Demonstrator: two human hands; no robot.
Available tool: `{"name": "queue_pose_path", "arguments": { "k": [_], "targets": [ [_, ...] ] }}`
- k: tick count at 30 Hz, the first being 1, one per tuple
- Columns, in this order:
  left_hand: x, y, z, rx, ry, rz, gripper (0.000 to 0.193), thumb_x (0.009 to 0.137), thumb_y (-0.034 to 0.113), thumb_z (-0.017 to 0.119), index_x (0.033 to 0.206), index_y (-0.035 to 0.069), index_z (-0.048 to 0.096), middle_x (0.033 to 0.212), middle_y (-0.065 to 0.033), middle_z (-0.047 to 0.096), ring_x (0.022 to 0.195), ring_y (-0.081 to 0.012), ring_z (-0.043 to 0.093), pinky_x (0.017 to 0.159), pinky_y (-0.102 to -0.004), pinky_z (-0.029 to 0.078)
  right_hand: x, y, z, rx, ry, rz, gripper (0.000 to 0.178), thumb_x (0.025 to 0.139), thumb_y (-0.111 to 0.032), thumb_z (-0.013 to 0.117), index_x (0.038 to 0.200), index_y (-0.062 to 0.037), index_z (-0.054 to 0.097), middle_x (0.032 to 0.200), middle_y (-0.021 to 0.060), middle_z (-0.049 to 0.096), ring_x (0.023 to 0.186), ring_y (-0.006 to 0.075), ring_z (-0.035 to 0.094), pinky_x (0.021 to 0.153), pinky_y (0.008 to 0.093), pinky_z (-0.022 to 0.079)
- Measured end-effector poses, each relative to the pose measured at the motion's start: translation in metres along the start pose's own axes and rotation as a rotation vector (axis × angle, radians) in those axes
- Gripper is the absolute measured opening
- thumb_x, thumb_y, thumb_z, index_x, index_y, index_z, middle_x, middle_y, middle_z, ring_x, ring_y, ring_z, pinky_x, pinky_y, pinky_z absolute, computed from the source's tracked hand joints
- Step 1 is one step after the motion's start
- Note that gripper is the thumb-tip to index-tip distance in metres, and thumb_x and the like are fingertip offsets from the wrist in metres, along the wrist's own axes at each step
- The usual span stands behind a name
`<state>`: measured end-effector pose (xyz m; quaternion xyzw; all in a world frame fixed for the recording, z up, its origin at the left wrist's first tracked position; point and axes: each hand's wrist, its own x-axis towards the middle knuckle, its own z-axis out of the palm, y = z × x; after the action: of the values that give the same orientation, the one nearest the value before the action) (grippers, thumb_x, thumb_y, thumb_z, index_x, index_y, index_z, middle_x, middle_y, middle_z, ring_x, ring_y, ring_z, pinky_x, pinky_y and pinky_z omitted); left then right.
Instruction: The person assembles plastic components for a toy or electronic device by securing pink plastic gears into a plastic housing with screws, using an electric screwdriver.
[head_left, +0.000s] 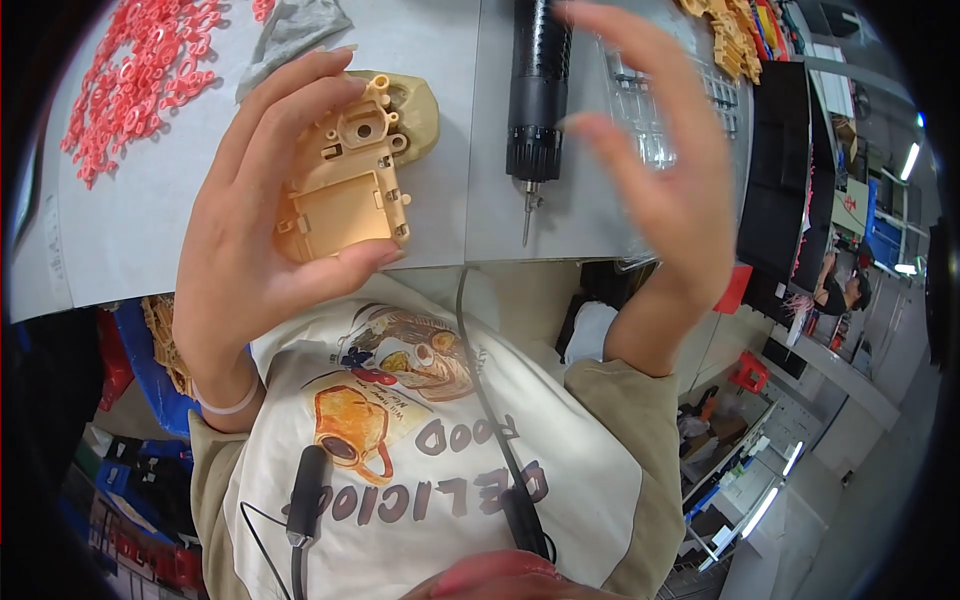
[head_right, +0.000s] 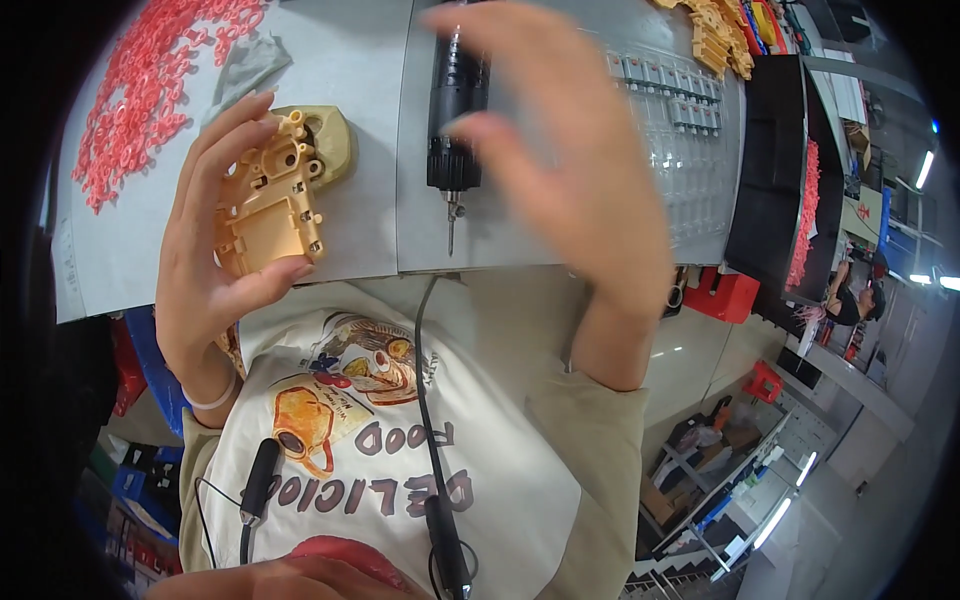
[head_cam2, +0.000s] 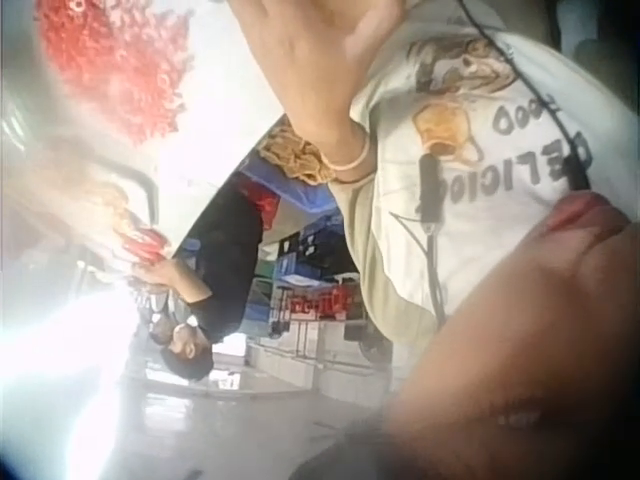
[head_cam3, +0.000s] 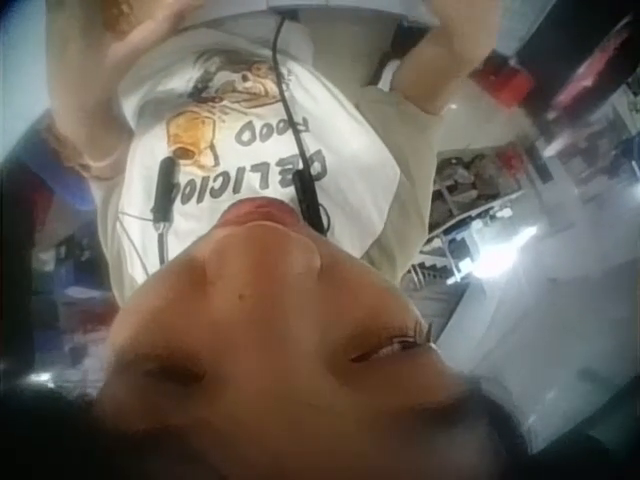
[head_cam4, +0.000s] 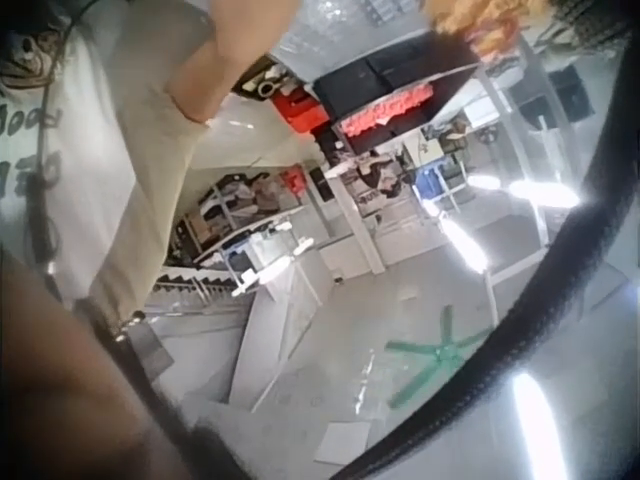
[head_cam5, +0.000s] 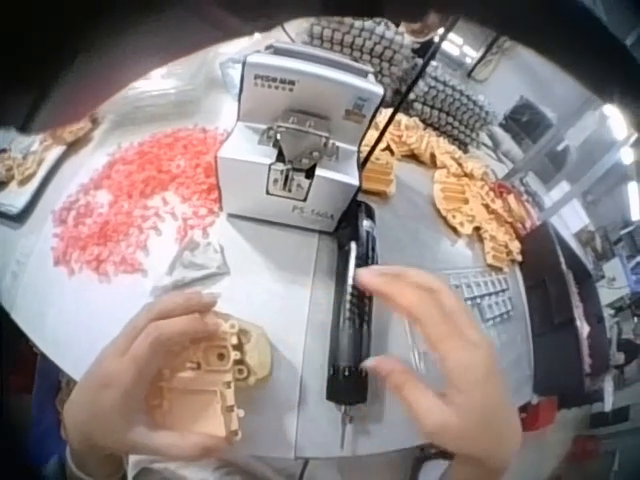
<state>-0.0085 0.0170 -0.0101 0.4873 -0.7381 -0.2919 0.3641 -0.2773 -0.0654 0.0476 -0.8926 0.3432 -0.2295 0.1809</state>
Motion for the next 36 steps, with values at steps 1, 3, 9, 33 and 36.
{"name": "queue_pose_path", "arguments": {
  "k": [1, 3, 9, 33, 36],
  "targets": [
    [0.005, 0.001, 0.002, -0.018, -0.017, 0.017, 0.081, 0.063, 0.034, 0.082, 0.131, 0.003, 0.050, 0.142, -0.0183, 0.043, 0.126, -0.0309, 0.050, 0.101, -0.0406, 0.045, -0.014, 0.009, -0.014, 0.035, 0.116, 0.124, 0.046, 0.082, -0.004, 0.064, 0.128, -0.0065, 0.057, 0.127, 0.0115, 0.059, 0.116, 0.0250, 0.055, 0.097, 0.0341, 0.042],
    [0.007, 0.000, 0.003, -0.016, -0.013, 0.024, 0.081, 0.061, 0.034, 0.081, 0.130, 0.003, 0.052, 0.142, -0.0178, 0.044, 0.127, -0.0317, 0.050, 0.102, -0.0418, 0.045, -0.038, 0.033, -0.027, 0.073, 0.291, 0.313, 0.040, 0.085, -0.005, 0.063, 0.125, -0.0068, 0.061, 0.122, 0.0109, 0.060, 0.108, 0.0218, 0.057, 0.092, 0.0310, 0.045],
    [0.006, -0.004, 0.003, -0.040, -0.004, 0.025, 0.081, 0.061, 0.034, 0.081, 0.130, 0.004, 0.052, 0.142, -0.0174, 0.043, 0.126, -0.0316, 0.050, 0.103, -0.0423, 0.045, -0.088, 0.096, -0.032, -0.398, 0.296, 0.741, 0.039, 0.088, -0.016, 0.063, 0.127, -0.0131, 0.061, 0.113, 0.0090, 0.054, 0.090, 0.0187, 0.055, 0.085, 0.0304, 0.047],
    [0.007, 0.009, -0.002, -0.012, 0.044, 0.078, 0.075, 0.059, 0.021, 0.082, 0.126, 0.006, 0.053, 0.136, -0.0146, 0.048, 0.119, -0.0314, 0.053, 0.097, -0.0382, 0.047, -0.084, 0.116, -0.032, -0.572, 0.354, 0.872, 0.035, 0.079, -0.032, 0.078, 0.103, -0.0066, 0.070, 0.073, 0.0015, 0.055, 0.067, 0.0121, 0.051, 0.065, 0.0262, 0.045],
    [0.006, 0.010, -0.001, 0.003, 0.094, 0.104, 0.074, 0.058, 0.022, 0.082, 0.125, 0.007, 0.054, 0.134, -0.0126, 0.050, 0.118, -0.0311, 0.054, 0.096, -0.0386, 0.047, -0.085, 0.118, -0.037, -0.635, 0.386, 0.849, 0.036, 0.077, -0.028, 0.080, 0.099, -0.0026, 0.066, 0.073, 0.0023, 0.056, 0.066, 0.0120, 0.051, 0.064, 0.0264, 0.045]
  ]
}}
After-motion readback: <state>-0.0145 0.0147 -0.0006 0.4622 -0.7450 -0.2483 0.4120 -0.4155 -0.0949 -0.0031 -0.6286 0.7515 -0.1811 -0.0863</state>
